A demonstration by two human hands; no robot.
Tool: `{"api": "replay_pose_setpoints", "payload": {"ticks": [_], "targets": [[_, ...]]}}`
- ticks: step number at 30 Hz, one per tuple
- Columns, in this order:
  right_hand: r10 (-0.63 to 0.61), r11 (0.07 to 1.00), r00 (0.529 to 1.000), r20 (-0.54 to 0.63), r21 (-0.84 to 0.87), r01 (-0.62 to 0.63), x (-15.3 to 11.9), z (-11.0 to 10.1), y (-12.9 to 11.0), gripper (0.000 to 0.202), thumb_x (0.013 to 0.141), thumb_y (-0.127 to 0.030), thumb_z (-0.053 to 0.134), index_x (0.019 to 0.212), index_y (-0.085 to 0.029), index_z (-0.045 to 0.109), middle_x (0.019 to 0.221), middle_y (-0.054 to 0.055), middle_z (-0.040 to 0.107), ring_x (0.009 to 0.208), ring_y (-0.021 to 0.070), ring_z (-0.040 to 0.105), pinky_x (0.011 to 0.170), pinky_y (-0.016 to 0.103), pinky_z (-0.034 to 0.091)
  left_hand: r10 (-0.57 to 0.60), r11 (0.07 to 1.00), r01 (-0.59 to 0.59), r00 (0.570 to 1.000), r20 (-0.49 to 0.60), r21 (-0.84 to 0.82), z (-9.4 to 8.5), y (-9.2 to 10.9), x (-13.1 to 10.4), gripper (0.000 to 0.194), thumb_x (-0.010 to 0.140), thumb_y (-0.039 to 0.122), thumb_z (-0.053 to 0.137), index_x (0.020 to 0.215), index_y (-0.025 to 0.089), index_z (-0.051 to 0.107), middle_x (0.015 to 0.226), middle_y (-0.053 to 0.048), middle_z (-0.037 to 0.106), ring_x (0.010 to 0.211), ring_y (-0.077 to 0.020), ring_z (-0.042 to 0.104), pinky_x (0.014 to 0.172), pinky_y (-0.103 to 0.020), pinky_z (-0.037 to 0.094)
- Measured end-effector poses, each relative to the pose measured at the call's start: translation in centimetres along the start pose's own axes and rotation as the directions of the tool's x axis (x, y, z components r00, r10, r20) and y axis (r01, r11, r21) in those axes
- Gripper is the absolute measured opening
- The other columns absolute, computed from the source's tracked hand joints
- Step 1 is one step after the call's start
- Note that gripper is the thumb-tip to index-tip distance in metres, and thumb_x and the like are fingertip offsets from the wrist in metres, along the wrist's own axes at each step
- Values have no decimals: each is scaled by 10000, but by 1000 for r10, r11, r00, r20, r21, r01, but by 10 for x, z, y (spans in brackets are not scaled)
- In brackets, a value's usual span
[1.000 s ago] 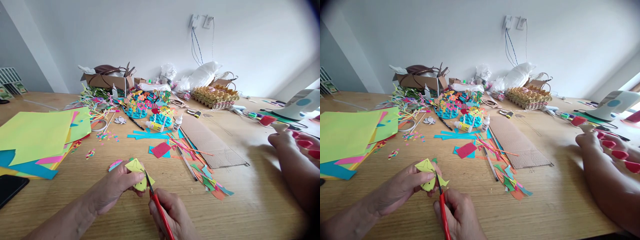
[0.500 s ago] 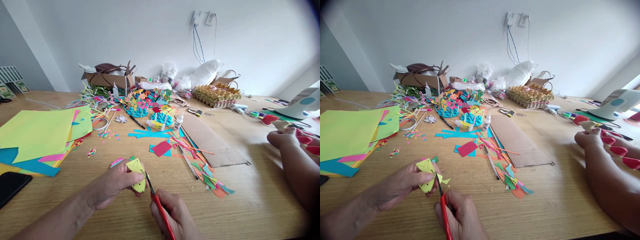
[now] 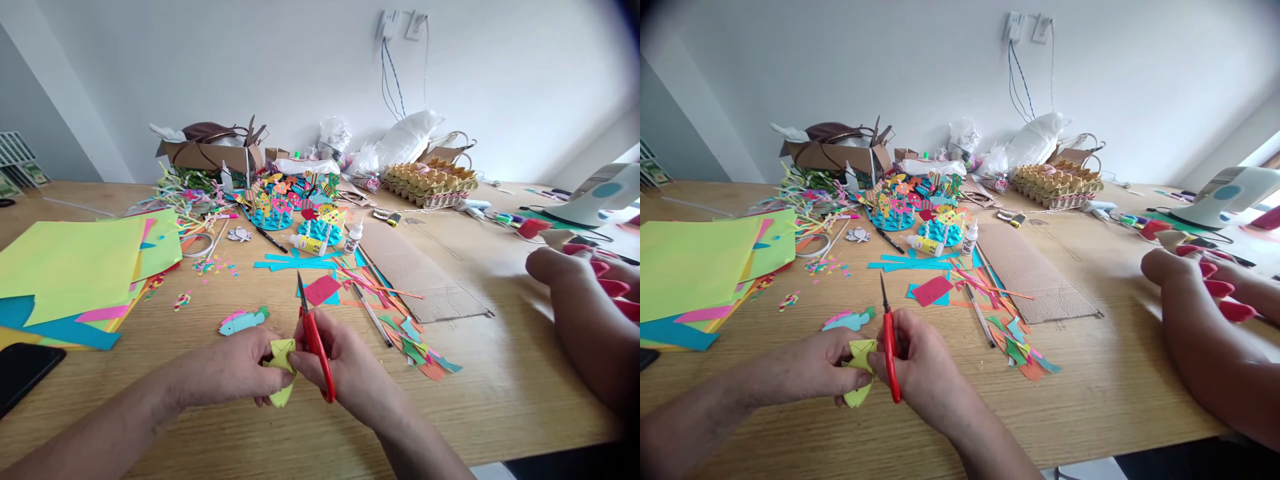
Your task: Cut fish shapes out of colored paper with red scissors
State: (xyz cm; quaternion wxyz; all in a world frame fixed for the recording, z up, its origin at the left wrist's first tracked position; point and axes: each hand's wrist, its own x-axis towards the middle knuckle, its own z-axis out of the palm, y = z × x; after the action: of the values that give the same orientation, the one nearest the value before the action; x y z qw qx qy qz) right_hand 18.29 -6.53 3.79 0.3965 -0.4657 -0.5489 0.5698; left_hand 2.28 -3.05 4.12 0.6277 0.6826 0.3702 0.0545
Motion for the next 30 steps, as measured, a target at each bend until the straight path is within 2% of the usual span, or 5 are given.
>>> {"api": "replay_pose_setpoints", "payload": {"ticks": [4,11,18,22,30], "targets": [[-49,996,997,-52,67,53,5,0,1,146,633,-127,558,669,-191,431,564,-81,409,490,77,345,441,191,281,30,998,-34,997,-66,-59,-3,-6,0,115,730,183,495,653,179,580,596,31,538,543,-112,509,539,-215,439],[-69,985,969,-238,138,104,6,6,5,192,654,-245,610,703,-189,434,596,-68,440,520,86,387,488,205,324,163,917,-240,954,-250,-319,8,-15,5,145,795,287,518,795,171,605,718,14,518,636,-112,470,572,-213,432],[32,982,995,-90,-182,-48,-16,-6,11,261,815,-336,440,600,-199,385,511,-60,383,481,99,369,455,220,281,128,885,-270,924,-359,-379,3,-6,2,126,744,212,542,626,169,531,611,36,476,589,-102,436,556,-209,424],[101,927,995,-16,-361,-100,-31,-11,19,281,809,-310,407,555,-196,373,513,-44,386,513,109,365,469,229,263,90,864,-252,929,-359,-436,0,-2,-1,90,719,238,565,692,153,574,657,0,560,648,-127,498,606,-239,452],[69,948,998,-3,-312,-66,-31,3,28,282,796,-315,415,546,-197,363,491,-51,329,503,103,338,465,222,252,98,795,-319,907,-410,-516,7,-5,4,101,762,237,566,755,149,615,695,-14,603,681,-137,546,652,-275,482]]}}
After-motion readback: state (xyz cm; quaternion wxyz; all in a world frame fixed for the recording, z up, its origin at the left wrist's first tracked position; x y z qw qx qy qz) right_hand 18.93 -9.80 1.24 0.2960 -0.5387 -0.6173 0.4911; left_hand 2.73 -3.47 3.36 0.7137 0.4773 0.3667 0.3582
